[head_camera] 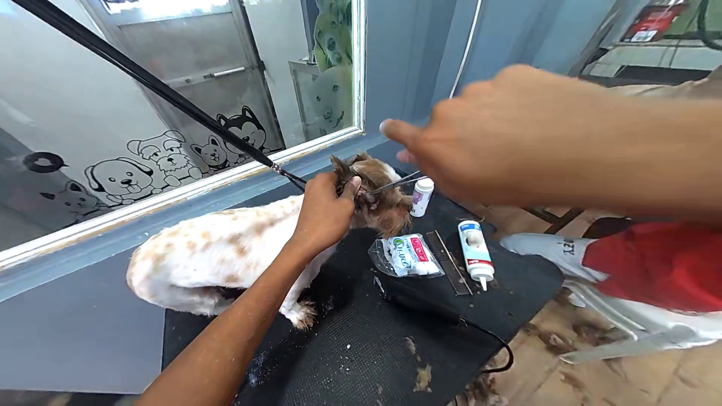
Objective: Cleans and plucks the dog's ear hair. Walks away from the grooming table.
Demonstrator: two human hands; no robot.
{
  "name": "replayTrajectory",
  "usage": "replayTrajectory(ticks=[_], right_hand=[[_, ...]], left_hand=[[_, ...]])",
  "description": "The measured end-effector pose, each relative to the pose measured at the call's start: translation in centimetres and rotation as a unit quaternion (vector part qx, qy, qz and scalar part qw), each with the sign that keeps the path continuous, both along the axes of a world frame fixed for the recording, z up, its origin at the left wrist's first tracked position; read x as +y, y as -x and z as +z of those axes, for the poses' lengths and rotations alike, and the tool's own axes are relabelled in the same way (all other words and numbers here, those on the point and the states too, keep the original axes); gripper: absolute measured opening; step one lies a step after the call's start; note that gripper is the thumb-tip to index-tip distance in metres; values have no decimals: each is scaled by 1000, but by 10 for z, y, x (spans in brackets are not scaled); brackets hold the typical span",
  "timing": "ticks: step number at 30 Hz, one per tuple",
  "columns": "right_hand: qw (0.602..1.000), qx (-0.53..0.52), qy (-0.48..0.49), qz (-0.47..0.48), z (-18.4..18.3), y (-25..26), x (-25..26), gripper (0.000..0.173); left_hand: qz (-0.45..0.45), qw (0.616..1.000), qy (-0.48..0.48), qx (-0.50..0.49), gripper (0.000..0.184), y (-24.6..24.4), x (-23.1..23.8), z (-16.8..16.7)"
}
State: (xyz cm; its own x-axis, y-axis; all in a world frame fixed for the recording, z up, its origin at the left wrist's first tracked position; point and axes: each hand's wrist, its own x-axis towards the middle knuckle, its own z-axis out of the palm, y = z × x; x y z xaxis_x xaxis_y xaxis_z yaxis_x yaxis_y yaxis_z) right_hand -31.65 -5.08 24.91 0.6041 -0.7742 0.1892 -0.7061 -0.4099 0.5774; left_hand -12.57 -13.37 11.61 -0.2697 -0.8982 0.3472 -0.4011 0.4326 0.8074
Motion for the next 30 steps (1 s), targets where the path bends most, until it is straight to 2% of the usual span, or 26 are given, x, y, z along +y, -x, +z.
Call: replayTrajectory(ticks=[1, 3, 5, 6, 8, 10, 12, 14, 16, 17, 19, 21, 23, 25, 27, 28, 30], right_hand=[[999, -26, -31, -7, 8, 1, -9, 27], [981, -115, -144, -63, 25, -2, -25, 33], [932, -237, -255, -99, 33, 1, -41, 37], [895, -305, -304, -115, 33, 5, -46, 39], [782, -462, -403, -110, 29, 19, -52, 47], [628, -576, -522, -42, 17, 36, -59, 56], [497, -626, -600, 36, -4, 46, -64, 61], [425, -634, -638, 107, -24, 44, -63, 63], [385, -633, -644, 188, -41, 37, -59, 59], [377, -634, -635, 228, -48, 32, -58, 56], [381, -640, -598, 295, -59, 20, -59, 59], [430, -611, -576, 332, -60, 10, -63, 72], [547, -543, -542, 336, -54, 3, -66, 79], [702, -428, -469, 320, -48, -3, -64, 79], [859, -256, -324, 302, -41, -2, -63, 73], [904, -179, -244, 300, -39, -1, -65, 70], [947, -59, -91, 303, -32, 1, -74, 77]], left_hand=[[0, 1000, 1, -6, 25, 0, 0, 0], [0, 1000, 4, -17, 26, 1, -1, 1], [5, 1000, 1, -24, 27, 0, -2, 1], [9, 1000, -3, -27, 26, -1, -2, 1], [20, 999, -8, -31, 26, -2, -4, 0], [26, 999, -12, -32, 25, -3, -8, 0], [29, 999, -12, -28, 24, -2, -13, -2], [30, 999, -9, -23, 23, -2, -19, -4], [31, 999, -6, -22, 21, -3, -23, -4], [31, 999, -8, -20, 20, -4, -25, -4], [34, 999, -13, -10, 20, -5, -29, -5], [37, 999, -24, -3, 21, -8, -32, -6], [38, 999, -25, 2, 19, -12, -34, -8], [28, 999, -10, 16, 14, -18, -37, -12], [21, 999, 4, 24, 9, -22, -37, -15], [24, 999, 1, 23, 8, -25, -37, -16], [36, 999, -21, 8, 11, -29, -38, -15]])
